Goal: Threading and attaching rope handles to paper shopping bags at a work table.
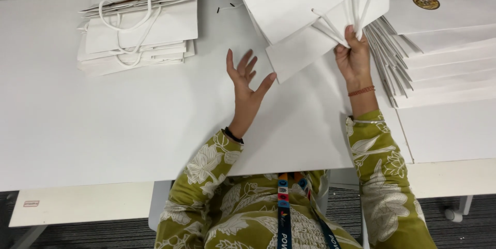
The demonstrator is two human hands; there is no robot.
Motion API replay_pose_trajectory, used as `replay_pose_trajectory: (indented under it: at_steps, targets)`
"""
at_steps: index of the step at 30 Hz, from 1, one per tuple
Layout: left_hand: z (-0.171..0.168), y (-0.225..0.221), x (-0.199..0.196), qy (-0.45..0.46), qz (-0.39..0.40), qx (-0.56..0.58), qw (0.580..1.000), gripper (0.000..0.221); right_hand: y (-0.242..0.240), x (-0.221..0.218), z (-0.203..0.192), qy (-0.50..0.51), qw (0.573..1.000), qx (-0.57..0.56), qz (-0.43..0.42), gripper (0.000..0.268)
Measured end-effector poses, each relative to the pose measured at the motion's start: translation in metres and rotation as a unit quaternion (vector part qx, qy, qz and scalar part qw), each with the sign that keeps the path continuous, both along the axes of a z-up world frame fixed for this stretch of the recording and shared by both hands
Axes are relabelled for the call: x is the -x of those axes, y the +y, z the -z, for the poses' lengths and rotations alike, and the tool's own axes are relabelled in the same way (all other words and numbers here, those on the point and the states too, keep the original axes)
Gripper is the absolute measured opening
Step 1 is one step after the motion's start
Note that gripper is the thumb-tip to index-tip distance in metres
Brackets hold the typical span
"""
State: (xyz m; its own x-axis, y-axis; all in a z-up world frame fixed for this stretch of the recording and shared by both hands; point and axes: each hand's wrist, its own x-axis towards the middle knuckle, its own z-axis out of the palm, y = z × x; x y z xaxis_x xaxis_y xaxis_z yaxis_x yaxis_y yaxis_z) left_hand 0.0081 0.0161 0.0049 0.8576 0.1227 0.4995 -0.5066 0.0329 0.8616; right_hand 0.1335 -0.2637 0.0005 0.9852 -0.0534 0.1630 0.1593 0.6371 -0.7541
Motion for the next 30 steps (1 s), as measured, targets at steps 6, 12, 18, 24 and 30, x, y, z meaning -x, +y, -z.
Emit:
replay_pose_trajectory:
  at_steps: [6, 12, 18, 24, 30]
  targets:
    - [-0.009, 0.015, -0.006, 0.065, 0.212, 0.14, 0.965, 0.088, 0.027, 0.012, -0.001, -0.005, 0.999, -0.003, -0.041, 0.024]
    - [-0.016, 0.021, -0.003, 0.023, 0.106, 0.179, 0.978, 0.061, 0.031, 0.003, 0.039, -0.041, 0.986, 0.038, -0.155, 0.03]
    - [-0.046, 0.066, -0.01, 0.006, 0.015, 0.227, 0.974, 0.068, 0.06, 0.031, -0.009, -0.137, 0.929, 0.091, -0.333, 0.061]
    - [-0.005, 0.224, -0.071, 0.02, -0.209, 0.258, 0.943, 0.057, 0.054, 0.027, -0.001, -0.035, 0.94, 0.195, -0.279, 0.058]
    - [0.05, 0.314, -0.095, 0.012, -0.334, 0.33, 0.882, 0.055, 0.056, 0.027, -0.002, 0.031, 0.931, 0.268, -0.245, 0.05]
